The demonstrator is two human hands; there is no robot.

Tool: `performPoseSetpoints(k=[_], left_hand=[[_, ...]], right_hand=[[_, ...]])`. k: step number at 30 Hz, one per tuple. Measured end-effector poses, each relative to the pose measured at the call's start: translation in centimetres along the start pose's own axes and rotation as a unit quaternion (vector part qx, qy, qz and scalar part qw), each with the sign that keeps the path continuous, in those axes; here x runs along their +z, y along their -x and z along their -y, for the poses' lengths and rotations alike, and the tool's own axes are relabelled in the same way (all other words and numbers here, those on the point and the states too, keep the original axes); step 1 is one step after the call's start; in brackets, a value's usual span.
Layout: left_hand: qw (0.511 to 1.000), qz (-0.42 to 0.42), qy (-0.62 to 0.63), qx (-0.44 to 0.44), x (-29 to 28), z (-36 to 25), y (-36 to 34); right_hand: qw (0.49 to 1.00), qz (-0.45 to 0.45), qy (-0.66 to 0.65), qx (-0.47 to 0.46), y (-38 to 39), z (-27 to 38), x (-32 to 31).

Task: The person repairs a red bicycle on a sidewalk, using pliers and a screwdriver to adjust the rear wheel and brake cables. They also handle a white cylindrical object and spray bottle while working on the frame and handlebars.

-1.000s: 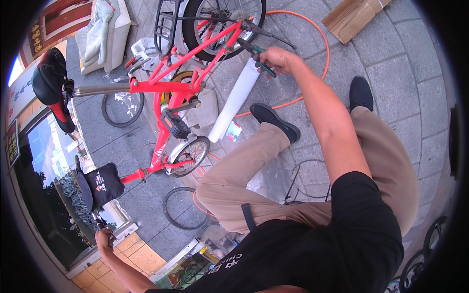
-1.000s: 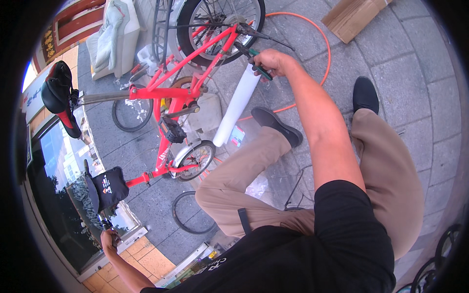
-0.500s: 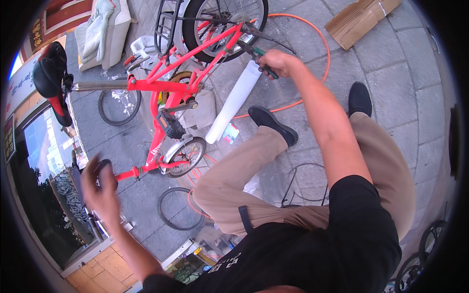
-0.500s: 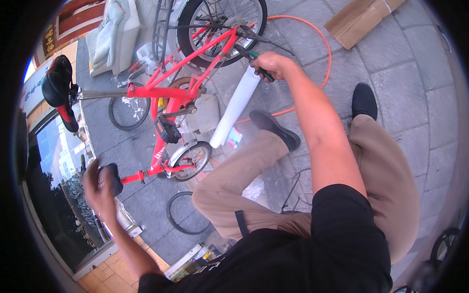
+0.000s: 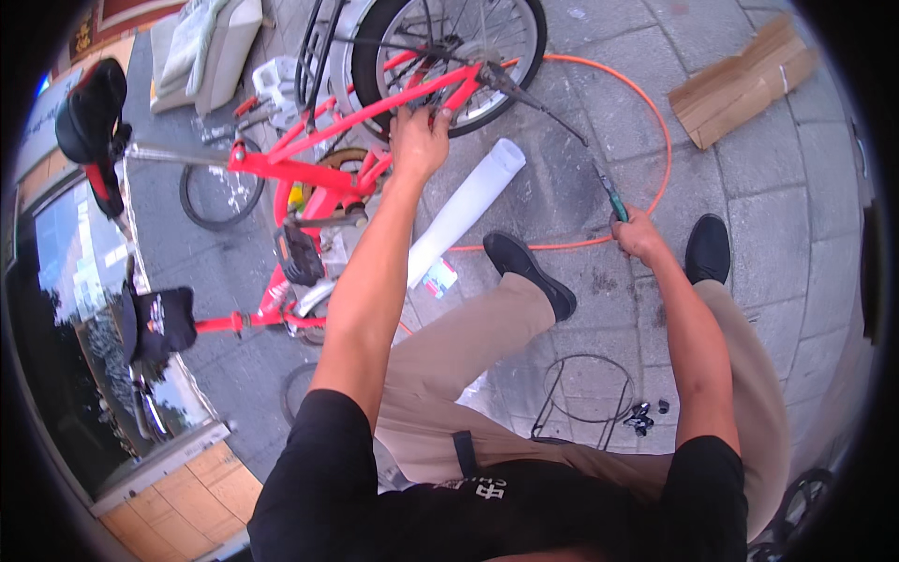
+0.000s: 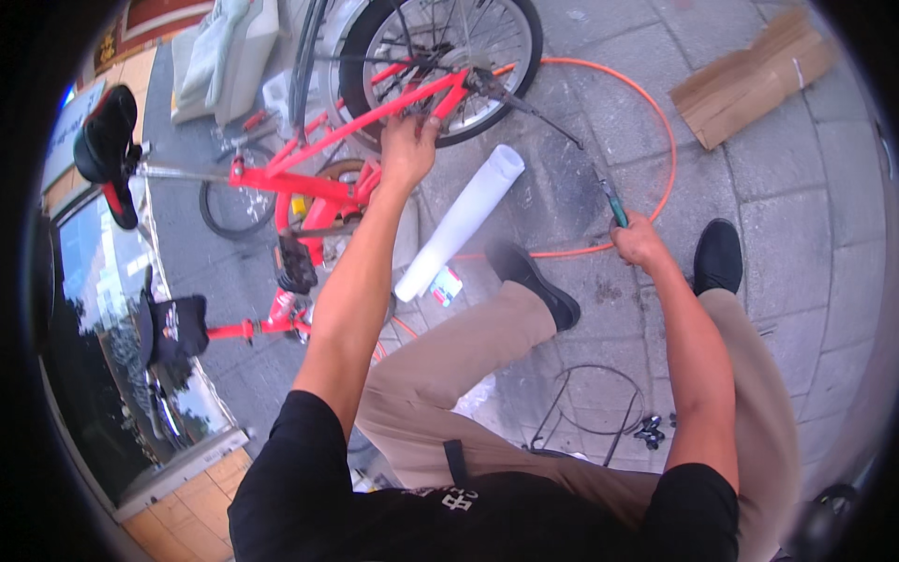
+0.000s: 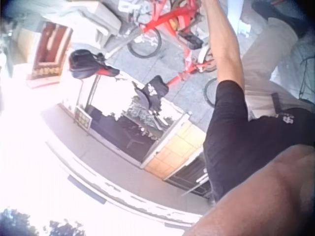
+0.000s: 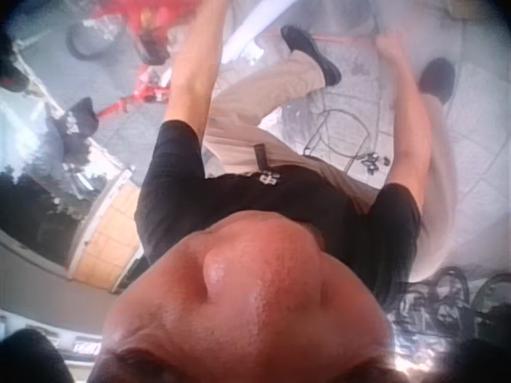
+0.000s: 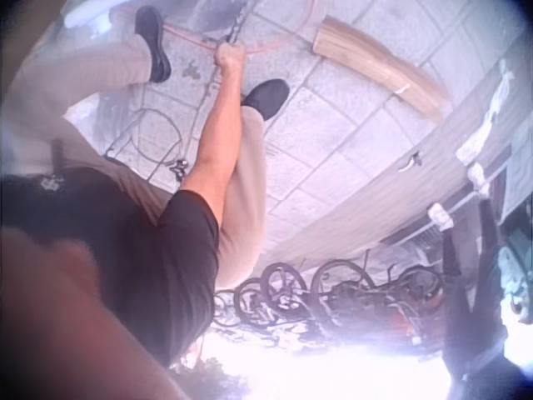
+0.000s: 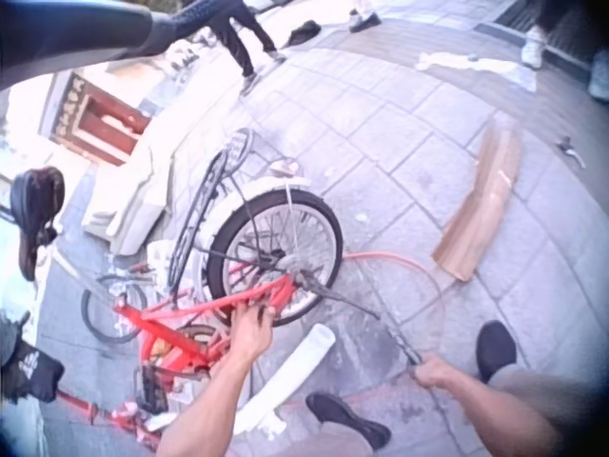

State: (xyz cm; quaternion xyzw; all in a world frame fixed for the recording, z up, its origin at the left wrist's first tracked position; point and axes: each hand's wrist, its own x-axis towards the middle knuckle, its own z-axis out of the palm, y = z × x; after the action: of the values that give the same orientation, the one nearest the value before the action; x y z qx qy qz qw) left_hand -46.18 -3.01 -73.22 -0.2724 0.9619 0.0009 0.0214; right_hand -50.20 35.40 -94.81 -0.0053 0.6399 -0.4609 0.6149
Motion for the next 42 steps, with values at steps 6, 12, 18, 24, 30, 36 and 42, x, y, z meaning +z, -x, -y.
performPoseSetpoints(k=[6,12,18,24,30,36,42], left_hand=[[0.995,-0.099,-0.001,-0.007,-0.1,-1.9,1.7],[0.995,-0.092,0.030,0.011,-0.6,-3.2,1.4],[0.997,0.068,0.011,-0.045,-2.2,-4.6,-0.1],[0.987,0.153,-0.022,-0.053,-2.7,-5.8,-4.0],[0.996,0.088,-0.001,0.031,-1.9,-5.4,-3.5],[0.992,0.087,-0.006,0.091,-1.2,-6.5,-4.3],[0.988,0.142,0.016,0.052,-0.9,-6.6,-4.7]], right_hand=[[0.947,-0.112,0.105,-0.282,0.9,3.6,2.6],[0.906,-0.209,0.050,-0.364,2.7,9.9,2.9],[0.891,-0.194,0.188,-0.365,4.0,11.0,4.3],[0.963,-0.043,0.063,-0.258,1.9,14.4,5.4],[0.973,0.147,-0.101,-0.146,-0.7,19.0,5.3],[0.952,0.202,-0.206,-0.104,-0.5,21.3,4.8],[0.929,0.233,-0.276,-0.076,-0.1,21.1,3.3]])
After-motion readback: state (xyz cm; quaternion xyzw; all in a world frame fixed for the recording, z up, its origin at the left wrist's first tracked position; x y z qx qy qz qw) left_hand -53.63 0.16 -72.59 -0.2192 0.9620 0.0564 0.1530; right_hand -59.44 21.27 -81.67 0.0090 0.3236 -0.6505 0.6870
